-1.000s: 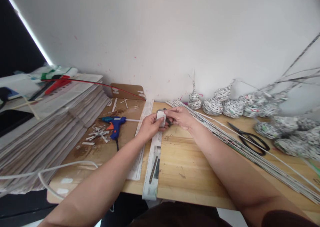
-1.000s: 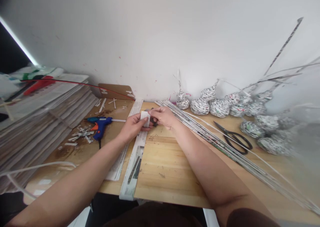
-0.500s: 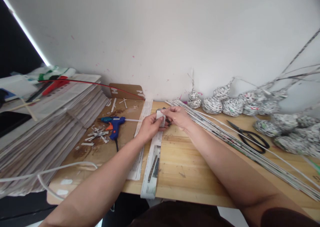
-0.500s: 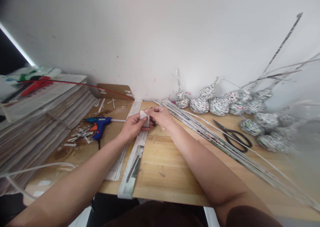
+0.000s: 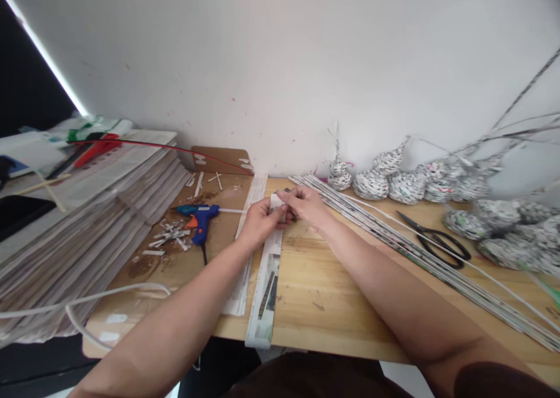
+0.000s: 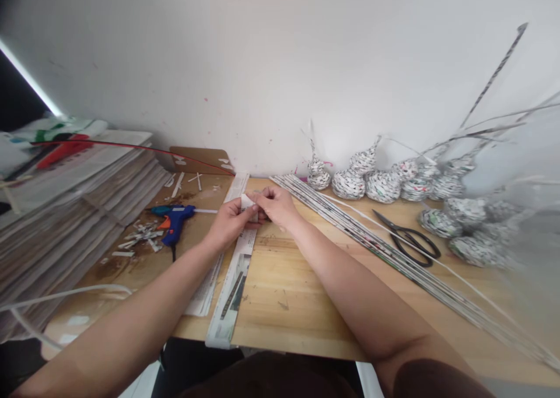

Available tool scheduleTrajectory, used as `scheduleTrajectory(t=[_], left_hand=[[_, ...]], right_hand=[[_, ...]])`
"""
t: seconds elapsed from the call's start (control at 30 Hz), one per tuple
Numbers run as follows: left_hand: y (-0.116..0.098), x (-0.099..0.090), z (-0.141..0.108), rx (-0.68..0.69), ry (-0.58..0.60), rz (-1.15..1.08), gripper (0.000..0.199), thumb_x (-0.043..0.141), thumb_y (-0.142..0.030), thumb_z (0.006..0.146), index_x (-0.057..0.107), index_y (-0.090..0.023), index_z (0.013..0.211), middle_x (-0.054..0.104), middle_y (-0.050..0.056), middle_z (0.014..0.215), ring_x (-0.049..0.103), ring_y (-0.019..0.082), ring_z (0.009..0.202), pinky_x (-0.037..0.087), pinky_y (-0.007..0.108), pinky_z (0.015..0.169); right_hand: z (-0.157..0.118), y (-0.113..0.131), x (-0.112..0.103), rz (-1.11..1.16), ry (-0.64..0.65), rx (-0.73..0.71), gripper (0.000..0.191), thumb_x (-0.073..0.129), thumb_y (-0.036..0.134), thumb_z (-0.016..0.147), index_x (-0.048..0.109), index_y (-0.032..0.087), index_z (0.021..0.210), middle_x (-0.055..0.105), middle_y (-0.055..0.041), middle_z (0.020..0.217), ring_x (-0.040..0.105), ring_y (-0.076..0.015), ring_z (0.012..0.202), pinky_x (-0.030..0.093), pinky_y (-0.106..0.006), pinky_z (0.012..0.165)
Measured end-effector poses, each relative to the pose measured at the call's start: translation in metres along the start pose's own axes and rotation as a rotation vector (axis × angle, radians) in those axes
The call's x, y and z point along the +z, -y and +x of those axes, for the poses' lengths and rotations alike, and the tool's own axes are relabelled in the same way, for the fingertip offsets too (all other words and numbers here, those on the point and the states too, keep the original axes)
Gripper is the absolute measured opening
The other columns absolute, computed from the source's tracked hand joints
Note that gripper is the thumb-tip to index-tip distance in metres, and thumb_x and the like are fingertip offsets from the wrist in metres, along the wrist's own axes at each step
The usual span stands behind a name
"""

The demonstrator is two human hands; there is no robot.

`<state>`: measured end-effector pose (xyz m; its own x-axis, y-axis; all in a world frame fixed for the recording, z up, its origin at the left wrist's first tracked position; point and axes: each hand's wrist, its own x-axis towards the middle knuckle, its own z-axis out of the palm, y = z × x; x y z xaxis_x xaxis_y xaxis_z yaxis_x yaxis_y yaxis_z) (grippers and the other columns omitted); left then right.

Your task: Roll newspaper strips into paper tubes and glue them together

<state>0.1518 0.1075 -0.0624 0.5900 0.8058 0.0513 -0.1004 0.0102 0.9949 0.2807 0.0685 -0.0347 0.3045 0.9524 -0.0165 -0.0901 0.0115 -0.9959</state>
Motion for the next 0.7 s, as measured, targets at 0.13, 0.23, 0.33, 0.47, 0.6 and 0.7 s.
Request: scheduleTrajectory(t=[0.13,0.23,0.33,0.47,0.6,0.7], left_hand=[[-0.001,-0.001,0.002,-0.031,0.000,-0.046,0.033,0.070,-0.042,0.073,0.066,-0.012,0.088,0.070,0.007,0.076,0.067,0.017,0.068,0.057,0.029,0.063],[-0.003,-0.001,0.002,-0.023,0.014,-0.031,0.034,0.069,-0.042,0.074,0.067,-0.012,0.089,0.070,0.007,0.075,0.067,0.016,0.068,0.057,0.027,0.062],[-0.003,-0.001,0.002,-0.017,0.026,-0.003,0.034,0.068,-0.043,0.074,0.067,-0.011,0.087,0.069,0.007,0.074,0.066,0.016,0.067,0.056,0.028,0.062],[-0.001,-0.002,0.002,0.000,0.058,0.013,0.034,0.069,-0.041,0.073,0.068,-0.012,0.089,0.070,0.008,0.079,0.067,0.017,0.072,0.056,0.030,0.067],[-0.001,-0.002,0.002,-0.008,0.098,0.034,0.035,0.074,-0.038,0.069,0.067,-0.012,0.092,0.071,0.008,0.083,0.067,0.018,0.075,0.055,0.033,0.074],[-0.002,-0.001,0.001,-0.014,0.092,0.050,0.036,0.075,-0.037,0.066,0.068,-0.012,0.091,0.071,0.007,0.084,0.067,0.019,0.076,0.055,0.034,0.074]], right_hand=[[0.001,0.007,-0.012,-0.062,0.155,0.001,0.035,0.075,0.047,0.067,0.063,0.015,0.073,0.051,0.0054,0.045,0.045,-0.0074,0.040,0.031,-0.019,0.039],[0.004,0.006,-0.020,-0.099,0.277,0.002,0.037,0.075,0.041,0.068,0.070,0.013,0.091,0.056,0.0034,0.050,0.048,-0.0075,0.045,0.033,-0.019,0.043],[0.006,0.000,-0.020,-0.090,0.259,-0.023,0.032,0.073,0.040,0.070,0.072,0.012,0.085,0.058,0.0016,0.050,0.049,-0.0081,0.043,0.034,-0.021,0.043],[0.008,-0.005,-0.015,-0.080,0.173,-0.020,0.031,0.075,0.041,0.067,0.071,0.012,0.076,0.060,-0.0001,0.050,0.050,-0.0088,0.041,0.036,-0.021,0.040],[0.007,-0.004,-0.014,-0.076,0.102,0.003,0.030,0.078,0.040,0.062,0.070,0.012,0.072,0.059,0.0012,0.049,0.048,-0.0075,0.039,0.036,-0.020,0.038],[0.006,-0.002,-0.014,-0.054,0.078,0.021,0.031,0.081,0.039,0.058,0.067,0.013,0.068,0.058,0.0018,0.050,0.048,-0.0072,0.040,0.037,-0.020,0.038]])
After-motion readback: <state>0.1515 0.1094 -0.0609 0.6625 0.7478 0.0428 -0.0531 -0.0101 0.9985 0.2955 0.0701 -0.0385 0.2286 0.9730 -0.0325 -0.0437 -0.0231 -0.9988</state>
